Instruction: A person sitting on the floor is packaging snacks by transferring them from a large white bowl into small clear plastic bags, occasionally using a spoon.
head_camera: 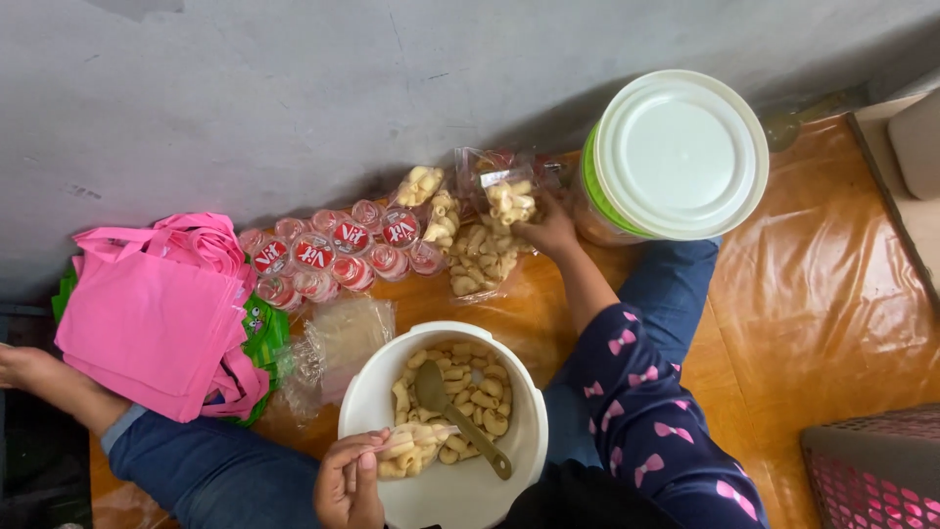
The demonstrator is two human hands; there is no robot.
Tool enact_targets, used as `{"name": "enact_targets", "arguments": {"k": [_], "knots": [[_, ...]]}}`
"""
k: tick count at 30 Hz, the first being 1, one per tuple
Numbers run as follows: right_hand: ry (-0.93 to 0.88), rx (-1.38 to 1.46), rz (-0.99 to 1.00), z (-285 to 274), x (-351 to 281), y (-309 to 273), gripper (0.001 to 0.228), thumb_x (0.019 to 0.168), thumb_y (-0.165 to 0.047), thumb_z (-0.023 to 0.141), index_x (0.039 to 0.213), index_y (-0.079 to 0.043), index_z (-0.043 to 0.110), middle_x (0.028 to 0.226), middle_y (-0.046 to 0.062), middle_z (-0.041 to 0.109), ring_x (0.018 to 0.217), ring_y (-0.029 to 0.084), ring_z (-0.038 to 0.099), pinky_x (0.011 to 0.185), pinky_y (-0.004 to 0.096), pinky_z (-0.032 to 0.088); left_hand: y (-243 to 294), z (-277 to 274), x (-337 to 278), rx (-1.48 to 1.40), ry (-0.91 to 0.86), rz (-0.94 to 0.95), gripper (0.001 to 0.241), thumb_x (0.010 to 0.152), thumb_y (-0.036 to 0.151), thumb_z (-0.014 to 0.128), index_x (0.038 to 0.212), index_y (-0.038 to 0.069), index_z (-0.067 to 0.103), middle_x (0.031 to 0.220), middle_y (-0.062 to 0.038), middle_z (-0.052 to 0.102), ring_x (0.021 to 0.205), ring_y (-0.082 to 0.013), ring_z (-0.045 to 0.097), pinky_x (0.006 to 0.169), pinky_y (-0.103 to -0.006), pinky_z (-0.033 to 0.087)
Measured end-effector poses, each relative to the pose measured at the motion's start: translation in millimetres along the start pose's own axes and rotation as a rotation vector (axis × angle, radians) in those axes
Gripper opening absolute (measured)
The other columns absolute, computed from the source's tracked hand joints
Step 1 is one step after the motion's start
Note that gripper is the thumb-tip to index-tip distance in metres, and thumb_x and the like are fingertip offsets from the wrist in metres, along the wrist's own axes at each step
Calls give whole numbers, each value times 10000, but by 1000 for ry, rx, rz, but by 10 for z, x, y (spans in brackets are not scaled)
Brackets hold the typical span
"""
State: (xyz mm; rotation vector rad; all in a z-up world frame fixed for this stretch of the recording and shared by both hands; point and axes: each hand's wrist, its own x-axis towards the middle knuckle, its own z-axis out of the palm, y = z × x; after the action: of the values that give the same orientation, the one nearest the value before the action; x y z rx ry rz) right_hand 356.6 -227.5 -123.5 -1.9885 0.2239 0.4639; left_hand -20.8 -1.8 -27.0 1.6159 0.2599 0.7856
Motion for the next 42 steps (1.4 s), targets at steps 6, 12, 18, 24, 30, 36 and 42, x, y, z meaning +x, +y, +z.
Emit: {"name": "enact_targets", "arguments": {"k": [6,12,18,24,30,36,42], "knots": [[169,-212,92,-96,-355,821,810,779,-419,796,1469,-116,499,1525,129,302,1326,369,492,1050,471,487,63,35,-1,26,2,-32,122,989,77,568,937,-12,634,896,-172,691,860,-267,757,801,-330,682],[255,-488,180,-126,-442,492,719,889,-616,651,1394,-149,441,1484,85,473,1024,383,656,653,526,541,85,58,6,55,8,-10,124,982,80,576,914,-18,612,872,-181,685,843,-277,749,820,-348,668],[68,-275,-534,122,-47,1095,451,992,-223,609,1425,-101,579,1485,193,436,1025,355,666,883,498,516,29,48,3,38,-5,-8,110,992,78,566,939,-12,598,891,-183,674,863,-288,741,850,-364,662],[220,-752,-429,113,-134,999,807,767,-490,833,1477,-286,507,1494,145,500,1346,443,466,923,646,483,82,73,33,84,-24,-28,111,984,80,585,932,-12,620,901,-174,690,882,-276,747,869,-338,653],[559,-771,-435,539,-43,1168,599,826,-475,727,1232,-73,549,1160,141,591,1039,403,601,793,536,517,-48,-150,160,110,-101,0,93,1000,37,549,983,-44,591,955,-207,683,917,-309,750,881,-348,656],[418,-910,-742,974,-159,1294,306,895,-330,580,1156,-176,622,1029,63,565,932,301,519,794,467,395,-165,-365,280,101,-104,2,104,1045,79,520,1034,-21,545,963,-206,647,917,-329,730,922,-381,643],[-119,-882,-887,1095,-688,936,350,996,-369,532,1181,-160,744,1138,48,705,1090,292,548,917,479,441,-98,-330,278,132,-162,-49,143,1053,133,501,1070,-7,523,995,-227,687,951,-323,753,944,-369,599]]}}
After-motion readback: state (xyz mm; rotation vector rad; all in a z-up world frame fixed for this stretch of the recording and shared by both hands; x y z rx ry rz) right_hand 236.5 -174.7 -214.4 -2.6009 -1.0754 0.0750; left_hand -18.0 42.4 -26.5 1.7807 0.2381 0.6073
